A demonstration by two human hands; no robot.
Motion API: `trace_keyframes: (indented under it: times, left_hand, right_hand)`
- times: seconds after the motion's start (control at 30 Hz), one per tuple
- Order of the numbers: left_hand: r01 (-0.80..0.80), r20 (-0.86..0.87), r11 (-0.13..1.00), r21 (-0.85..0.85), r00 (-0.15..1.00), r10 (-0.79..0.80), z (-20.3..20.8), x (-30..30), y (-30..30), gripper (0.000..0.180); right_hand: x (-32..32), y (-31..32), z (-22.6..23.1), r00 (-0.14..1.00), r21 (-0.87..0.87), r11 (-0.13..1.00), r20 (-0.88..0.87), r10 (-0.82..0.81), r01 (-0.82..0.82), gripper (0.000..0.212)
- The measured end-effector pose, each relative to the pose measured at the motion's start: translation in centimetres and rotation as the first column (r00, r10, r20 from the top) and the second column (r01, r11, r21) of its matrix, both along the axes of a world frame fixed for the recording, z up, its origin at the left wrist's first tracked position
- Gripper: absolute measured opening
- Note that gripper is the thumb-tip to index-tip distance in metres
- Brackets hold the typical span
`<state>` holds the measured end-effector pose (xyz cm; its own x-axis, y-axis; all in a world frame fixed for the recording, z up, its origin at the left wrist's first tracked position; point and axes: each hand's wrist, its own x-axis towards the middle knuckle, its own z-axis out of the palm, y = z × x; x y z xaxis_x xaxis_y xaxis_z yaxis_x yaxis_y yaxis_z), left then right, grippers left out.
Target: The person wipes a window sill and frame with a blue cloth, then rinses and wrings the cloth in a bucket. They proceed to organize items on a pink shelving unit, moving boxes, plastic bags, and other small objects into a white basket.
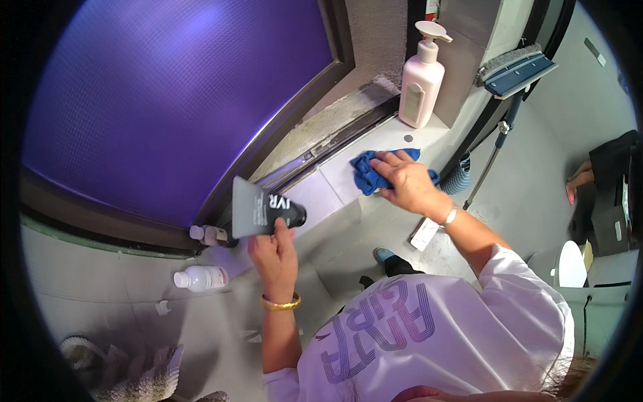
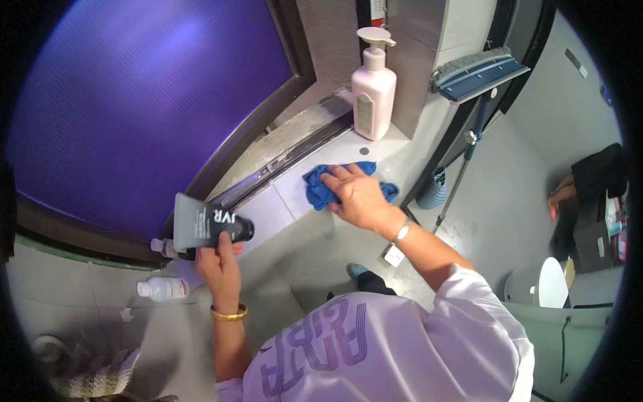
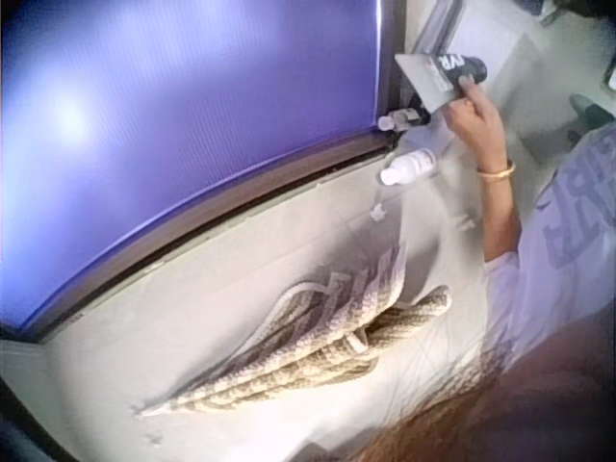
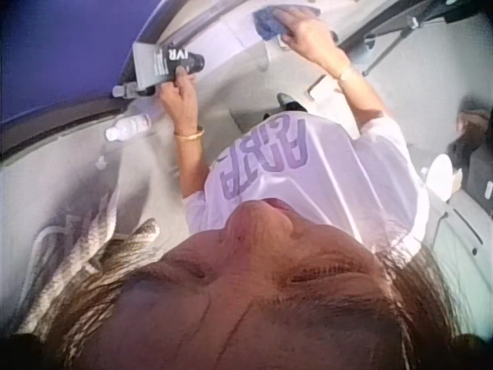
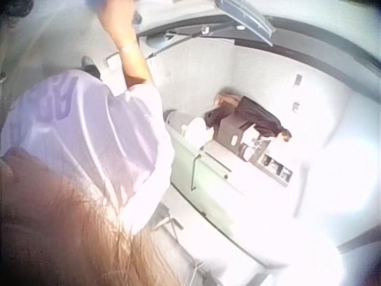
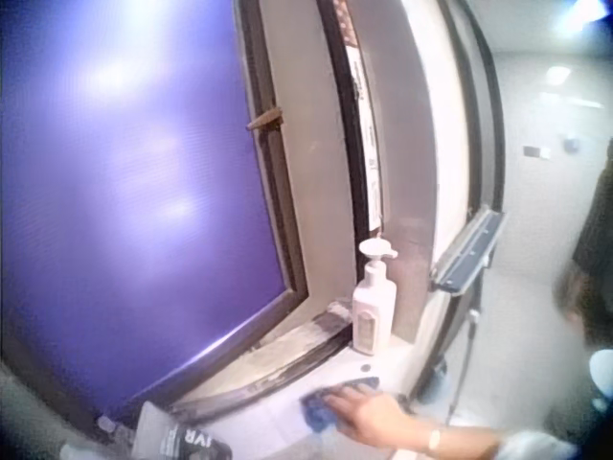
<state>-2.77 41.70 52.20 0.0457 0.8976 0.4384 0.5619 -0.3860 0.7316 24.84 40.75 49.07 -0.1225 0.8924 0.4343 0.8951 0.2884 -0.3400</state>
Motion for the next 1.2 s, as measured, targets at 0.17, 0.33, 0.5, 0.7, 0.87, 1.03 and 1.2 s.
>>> trace_keyframes:
  times: [0.17, 0.33, 0.5, 0.7, 0.87, 1.03, 1.2]
  left_hand:
    - [0.145, 0.011, 0.987, -0.063, 0.989, -0.144, -1.3, 4.2, 2.9, 0.018]
    - [0.265, 0.006, 0.963, -0.054, 0.964, -0.265, -1.7, 8.2, 4.3, 0.02]
    - [0.332, -0.034, 0.94, -0.074, 0.941, -0.336, -1.8, 11.1, 5.2, 0.021]
    - [0.365, -0.061, 0.923, -0.118, 0.925, -0.374, -2.8, 13.7, 6.8, 0.02]
    - [0.384, -0.128, 0.921, -0.069, 0.912, -0.39, -2.4, 15.9, 7.9, 0.022]
    - [0.408, -0.211, 0.913, -0.008, 0.892, -0.4, -2.6, 18.1, 9.2, 0.025]
    - [0.418, -0.235, 0.908, -0.009, 0.882, -0.409, -2.6, 20.2, 9.8, 0.026]
  right_hand:
    - [2.5, -2.8, -0.1, 0.983, -0.067, 0.982, -0.065, 0.174, -0.178, 0.047]
    - [7.6, -4.3, 2.2, 0.98, 0.092, 0.977, 0.016, -0.197, 0.195, 0.051]
    - [9.5, -1.8, 0.8, 0.93, 0.072, 0.933, 0.079, -0.358, 0.353, 0.049]
    - [9.1, -0.2, 1.2, 0.939, -0.14, 0.938, 0.192, -0.287, 0.316, 0.049]
    - [8.0, -2.0, 1.5, 0.995, -0.228, 0.974, 0.095, 0.005, 0.017, 0.041]
    - [9.2, -3.5, 0.9, 0.993, -0.101, 0.989, -0.019, -0.114, 0.112, 0.047]
    - [9.2, -1.9, 0.0, 0.958, -0.059, 0.957, 0.065, -0.28, 0.283, 0.053]
